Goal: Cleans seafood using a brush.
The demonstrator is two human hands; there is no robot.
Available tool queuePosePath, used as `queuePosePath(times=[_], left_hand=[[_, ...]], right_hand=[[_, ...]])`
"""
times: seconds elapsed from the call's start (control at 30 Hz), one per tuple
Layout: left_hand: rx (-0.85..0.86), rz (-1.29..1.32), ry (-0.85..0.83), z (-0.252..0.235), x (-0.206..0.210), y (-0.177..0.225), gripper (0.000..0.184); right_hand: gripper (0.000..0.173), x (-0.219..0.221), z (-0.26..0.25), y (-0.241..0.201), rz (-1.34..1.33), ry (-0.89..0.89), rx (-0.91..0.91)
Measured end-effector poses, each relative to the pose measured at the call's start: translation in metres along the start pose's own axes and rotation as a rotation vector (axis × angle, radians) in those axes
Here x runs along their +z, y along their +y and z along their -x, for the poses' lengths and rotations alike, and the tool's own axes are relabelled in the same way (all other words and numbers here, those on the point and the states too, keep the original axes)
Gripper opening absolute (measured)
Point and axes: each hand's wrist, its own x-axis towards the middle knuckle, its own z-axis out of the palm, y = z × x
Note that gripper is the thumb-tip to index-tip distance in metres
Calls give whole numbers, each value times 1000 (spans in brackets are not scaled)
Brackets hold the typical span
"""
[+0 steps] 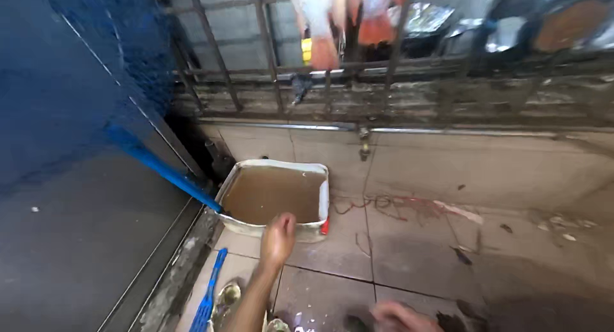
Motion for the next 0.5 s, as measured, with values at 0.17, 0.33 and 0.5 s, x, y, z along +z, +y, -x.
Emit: queuePosePath(times=[0.17, 0.33, 0.5], left_hand=[[-202, -515, -457, -136, 13, -87, 45], [113, -269, -191, -104, -8, -85, 34], [103, 169, 147, 57, 22, -116, 30]], right_hand=[[27, 67, -229, -66, 430, 13, -96], [27, 89, -344, -31, 897, -193, 136], [35, 46, -314, -31, 267, -63, -190]])
